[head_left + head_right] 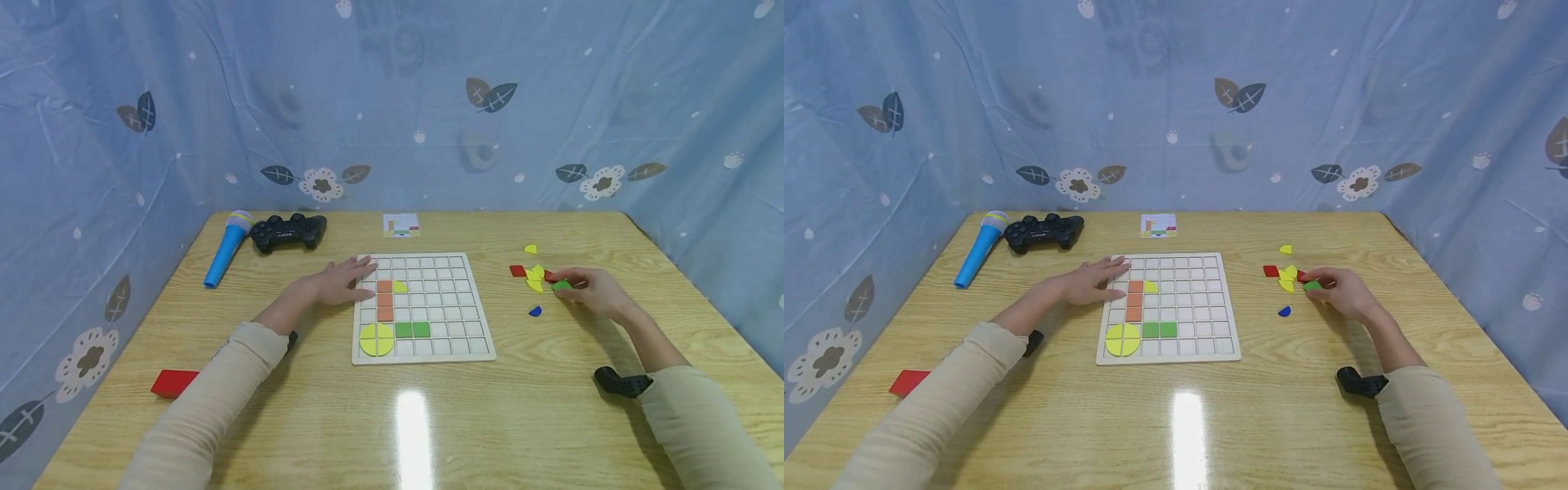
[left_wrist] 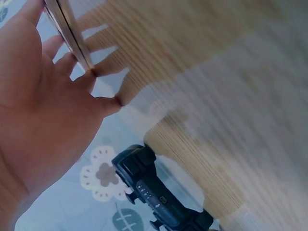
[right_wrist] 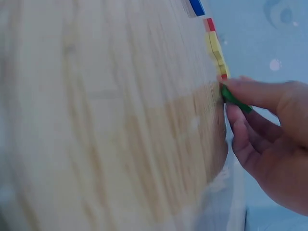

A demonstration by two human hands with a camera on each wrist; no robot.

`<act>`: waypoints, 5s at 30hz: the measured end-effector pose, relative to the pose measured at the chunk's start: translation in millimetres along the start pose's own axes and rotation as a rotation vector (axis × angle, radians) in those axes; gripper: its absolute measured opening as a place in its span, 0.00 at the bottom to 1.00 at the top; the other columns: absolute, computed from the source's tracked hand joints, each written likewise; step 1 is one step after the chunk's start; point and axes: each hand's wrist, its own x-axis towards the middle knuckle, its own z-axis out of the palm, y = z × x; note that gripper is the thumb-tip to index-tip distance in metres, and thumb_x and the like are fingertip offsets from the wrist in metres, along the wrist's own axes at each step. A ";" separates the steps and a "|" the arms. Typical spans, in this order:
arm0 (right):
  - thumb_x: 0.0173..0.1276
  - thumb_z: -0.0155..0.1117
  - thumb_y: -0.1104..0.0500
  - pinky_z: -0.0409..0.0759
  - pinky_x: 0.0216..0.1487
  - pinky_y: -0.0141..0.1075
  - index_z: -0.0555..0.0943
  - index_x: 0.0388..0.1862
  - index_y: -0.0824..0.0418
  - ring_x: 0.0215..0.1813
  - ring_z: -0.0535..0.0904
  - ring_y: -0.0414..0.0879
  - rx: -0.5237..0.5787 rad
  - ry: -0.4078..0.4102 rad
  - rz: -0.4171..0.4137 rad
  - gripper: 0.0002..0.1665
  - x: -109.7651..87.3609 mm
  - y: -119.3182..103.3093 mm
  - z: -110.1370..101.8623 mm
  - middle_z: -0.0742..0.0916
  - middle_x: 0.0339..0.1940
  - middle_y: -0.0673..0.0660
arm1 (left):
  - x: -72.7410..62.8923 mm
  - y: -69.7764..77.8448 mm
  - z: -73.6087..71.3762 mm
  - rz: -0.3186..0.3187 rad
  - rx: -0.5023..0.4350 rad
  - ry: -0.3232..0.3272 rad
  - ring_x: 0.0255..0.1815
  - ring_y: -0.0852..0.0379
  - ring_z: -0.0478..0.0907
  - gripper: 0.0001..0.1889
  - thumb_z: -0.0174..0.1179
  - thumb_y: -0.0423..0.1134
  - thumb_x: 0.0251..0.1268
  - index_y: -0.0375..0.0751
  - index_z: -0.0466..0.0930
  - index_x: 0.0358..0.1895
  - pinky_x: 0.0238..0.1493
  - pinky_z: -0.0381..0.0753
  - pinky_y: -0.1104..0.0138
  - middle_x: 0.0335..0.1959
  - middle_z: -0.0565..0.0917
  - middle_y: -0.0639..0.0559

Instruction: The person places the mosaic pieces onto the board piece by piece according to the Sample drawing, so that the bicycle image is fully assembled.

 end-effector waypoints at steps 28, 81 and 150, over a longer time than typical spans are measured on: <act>0.67 0.65 0.57 0.81 0.43 0.38 0.74 0.58 0.73 0.41 0.82 0.49 0.358 -0.233 0.060 0.27 1.6 -71.9 47.1 0.85 0.42 0.58 | 1.2 -0.1 0.3 0.001 -0.003 0.003 0.75 0.42 0.34 0.37 0.46 0.55 0.74 0.44 0.43 0.77 0.68 0.33 0.40 0.77 0.41 0.45; 0.72 0.58 0.59 0.81 0.47 0.41 0.74 0.58 0.73 0.44 0.82 0.51 0.513 -0.531 0.019 0.22 10.3 -119.0 100.1 0.84 0.43 0.62 | -0.2 0.5 -0.1 -0.006 0.000 -0.007 0.75 0.43 0.34 0.37 0.45 0.56 0.74 0.45 0.43 0.77 0.68 0.32 0.41 0.77 0.40 0.45; 0.61 0.68 0.67 0.76 0.29 0.31 0.78 0.53 0.70 0.39 0.77 0.53 0.051 -0.044 -0.050 0.20 -14.0 -44.2 40.4 0.80 0.37 0.59 | 1.4 -2.5 2.1 0.006 -0.010 0.012 0.75 0.42 0.34 0.37 0.46 0.55 0.74 0.44 0.43 0.77 0.67 0.32 0.40 0.77 0.41 0.44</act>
